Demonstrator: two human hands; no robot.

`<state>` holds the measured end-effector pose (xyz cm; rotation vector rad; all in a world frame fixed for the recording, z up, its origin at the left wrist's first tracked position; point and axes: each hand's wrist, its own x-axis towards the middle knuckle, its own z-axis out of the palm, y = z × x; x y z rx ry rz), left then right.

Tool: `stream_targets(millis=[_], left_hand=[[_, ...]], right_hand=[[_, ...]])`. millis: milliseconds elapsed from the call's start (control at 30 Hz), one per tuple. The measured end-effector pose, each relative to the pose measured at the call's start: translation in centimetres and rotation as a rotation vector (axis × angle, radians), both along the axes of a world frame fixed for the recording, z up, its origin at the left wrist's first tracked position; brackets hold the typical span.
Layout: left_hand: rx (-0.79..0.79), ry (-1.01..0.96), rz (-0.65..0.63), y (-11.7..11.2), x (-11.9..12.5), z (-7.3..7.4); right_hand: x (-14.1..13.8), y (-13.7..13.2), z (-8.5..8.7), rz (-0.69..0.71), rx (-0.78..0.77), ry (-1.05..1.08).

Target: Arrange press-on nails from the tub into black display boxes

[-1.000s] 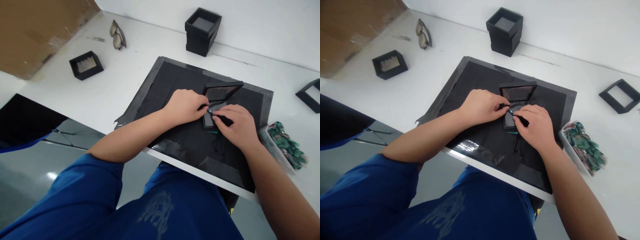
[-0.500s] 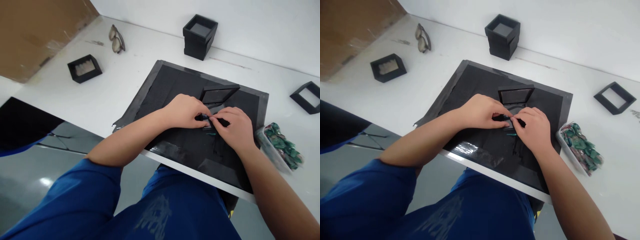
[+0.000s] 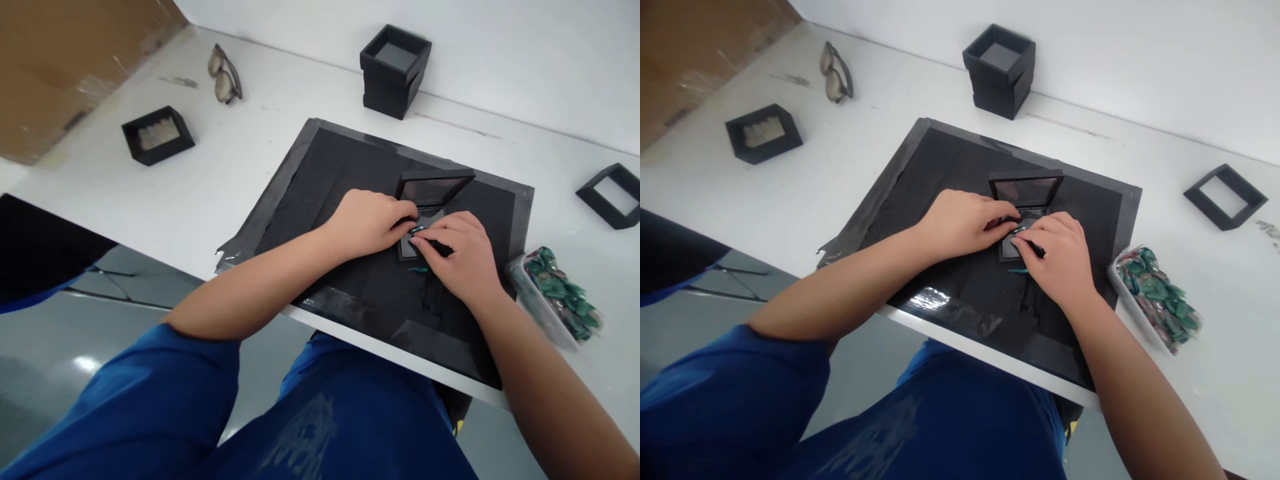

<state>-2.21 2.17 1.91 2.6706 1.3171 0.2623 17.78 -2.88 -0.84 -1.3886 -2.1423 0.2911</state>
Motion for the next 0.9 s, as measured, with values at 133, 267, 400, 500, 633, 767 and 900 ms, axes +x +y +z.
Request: stream_targets(millis=[133,267,400,500,633,767,900], left_hand=[[0.000,-0.036,0.058,-0.7,0.7,-0.4],[-0.027,-0.071,0.036,-0.8,0.6,-0.1],[-0.030,-0.046,0.052,-0.9,0.7,0.3],[-0.040,-0.036,0.048,-1.0,0.7,0.4],[-0.060,-0.016,0.059,-0.9,0.7,0.4],[-0.079,-0.068,0.100,-1.2,0.6,0.6],[-0.083,-0.036,0.140,-1.7,0.8,0.8]], right_hand=[[0.0,0.2,-0.2,0.000,0.015,0.032],[0.0,0.2,-0.6,-0.138,0.080,0.075],[0.0,0.4,-1.0,-0.173,0.134,0.084],[0.0,0.6,-1.2,-0.128,0.162,0.078],[0.0,0.7,-1.2,-0.101,0.141,0.084],[-0.1,0.6,-1.2,-0.156,0.127,0.083],[-0.1,0.5,-1.3,-0.180,0.162,0.007]])
